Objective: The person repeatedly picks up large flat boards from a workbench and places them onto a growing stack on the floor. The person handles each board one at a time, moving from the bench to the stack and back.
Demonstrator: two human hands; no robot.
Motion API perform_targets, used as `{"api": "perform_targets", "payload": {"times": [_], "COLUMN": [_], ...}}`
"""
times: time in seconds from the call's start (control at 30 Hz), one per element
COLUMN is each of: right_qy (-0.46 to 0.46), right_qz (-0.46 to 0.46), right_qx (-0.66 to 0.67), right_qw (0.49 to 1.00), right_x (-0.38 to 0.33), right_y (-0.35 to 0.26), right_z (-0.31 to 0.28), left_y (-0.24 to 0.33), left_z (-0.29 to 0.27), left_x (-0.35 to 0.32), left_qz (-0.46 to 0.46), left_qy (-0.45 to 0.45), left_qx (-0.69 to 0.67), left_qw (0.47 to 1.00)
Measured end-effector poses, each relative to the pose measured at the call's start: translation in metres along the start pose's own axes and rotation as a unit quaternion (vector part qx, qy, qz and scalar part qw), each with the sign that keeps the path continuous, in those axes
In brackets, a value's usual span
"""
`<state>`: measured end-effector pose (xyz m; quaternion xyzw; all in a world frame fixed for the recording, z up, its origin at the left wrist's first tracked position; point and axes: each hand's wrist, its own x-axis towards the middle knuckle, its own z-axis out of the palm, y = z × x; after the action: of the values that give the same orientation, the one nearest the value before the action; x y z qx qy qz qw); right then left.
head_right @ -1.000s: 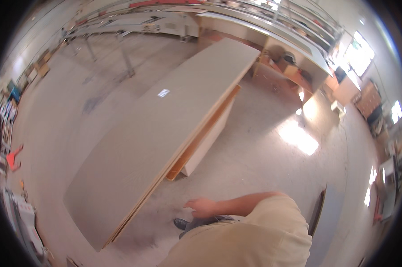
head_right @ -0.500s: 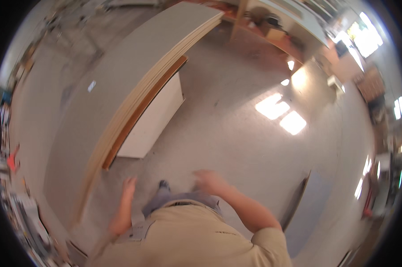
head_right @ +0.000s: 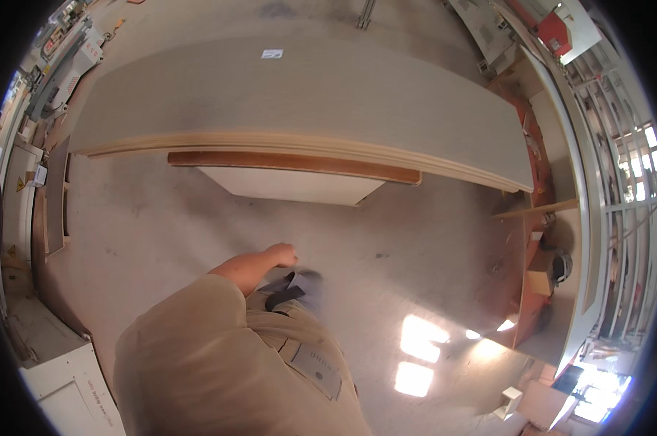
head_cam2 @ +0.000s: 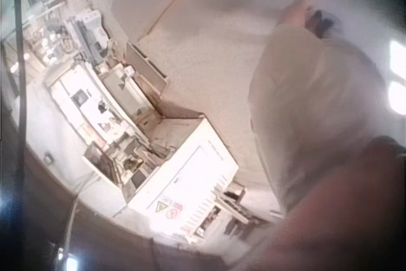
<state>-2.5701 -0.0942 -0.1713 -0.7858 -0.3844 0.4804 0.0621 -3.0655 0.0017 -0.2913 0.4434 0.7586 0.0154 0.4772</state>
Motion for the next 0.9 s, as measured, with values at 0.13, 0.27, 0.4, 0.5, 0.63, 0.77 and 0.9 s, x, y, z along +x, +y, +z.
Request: {"api": "perform_targets", "payload": {"times": [0.13, 0.27, 0.4, 0.5, 0.63, 0.77, 0.9], "right_qy": [0.029, 0.045, 0.055, 0.085, 0.119, 0.104, 0.113], "right_qz": [0.025, 0.055, -0.015, -0.043, -0.081, -0.149, -0.226], "right_qx": [0.019, 0.051, 0.074, 0.112, 0.044, -0.090, -0.088], "right_qw": [0.999, 0.996, 0.996, 0.989, 0.989, 0.979, 0.964], "right_x": [0.040, 0.089, 0.202, 0.265, 0.297, 0.348, 0.420], "right_y": [-0.015, -0.031, -0.038, -0.039, -0.060, -0.123, -0.214], "right_z": [-0.090, -0.144, -0.186, -0.241, -0.311, -0.383, -0.435], "left_y": [0.029, 0.072, 0.179, 0.278, 0.422, 0.549, 0.623], "left_z": [0.003, 0.001, 0.017, 0.048, 0.067, 0.055, 0.047], "left_x": [0.019, 0.059, 0.143, 0.171, 0.177, 0.187, 0.212], "left_qz": [0.090, 0.075, -0.011, -0.062, 0.072, 0.200, 0.176], "left_qy": [0.039, 0.075, 0.117, 0.012, -0.046, -0.050, -0.046], "left_qx": [0.041, -0.067, -0.131, -0.114, -0.136, -0.215, -0.209], "left_qw": [0.994, 0.992, 0.984, 0.991, 0.987, 0.955, 0.961]}}
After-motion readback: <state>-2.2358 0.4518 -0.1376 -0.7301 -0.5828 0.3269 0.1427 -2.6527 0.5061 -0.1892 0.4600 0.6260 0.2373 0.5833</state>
